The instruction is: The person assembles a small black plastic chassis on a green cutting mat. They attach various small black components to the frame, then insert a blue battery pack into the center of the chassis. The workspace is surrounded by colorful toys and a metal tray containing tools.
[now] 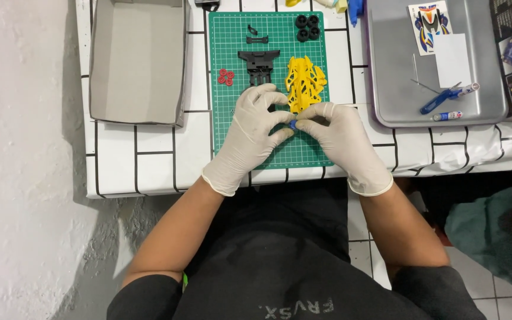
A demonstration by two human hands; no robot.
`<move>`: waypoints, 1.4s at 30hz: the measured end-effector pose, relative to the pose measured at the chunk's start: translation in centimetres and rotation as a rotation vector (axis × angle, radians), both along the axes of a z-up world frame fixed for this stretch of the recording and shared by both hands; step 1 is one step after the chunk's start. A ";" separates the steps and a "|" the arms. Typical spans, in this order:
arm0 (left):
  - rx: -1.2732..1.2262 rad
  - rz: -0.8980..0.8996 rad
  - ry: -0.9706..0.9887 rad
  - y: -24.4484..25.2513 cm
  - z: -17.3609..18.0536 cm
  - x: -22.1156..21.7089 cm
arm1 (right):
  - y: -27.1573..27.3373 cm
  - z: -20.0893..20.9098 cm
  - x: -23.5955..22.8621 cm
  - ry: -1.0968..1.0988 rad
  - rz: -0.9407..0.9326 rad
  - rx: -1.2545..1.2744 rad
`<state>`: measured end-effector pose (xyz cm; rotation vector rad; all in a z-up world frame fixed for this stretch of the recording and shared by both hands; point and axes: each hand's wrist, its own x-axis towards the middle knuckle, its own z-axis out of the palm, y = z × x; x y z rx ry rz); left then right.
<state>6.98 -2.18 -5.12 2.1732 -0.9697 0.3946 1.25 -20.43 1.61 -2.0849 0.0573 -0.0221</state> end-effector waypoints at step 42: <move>0.080 -0.002 -0.169 -0.3 0.7 -1.1 | -0.9 1.3 2.1 0.495 0.148 -0.110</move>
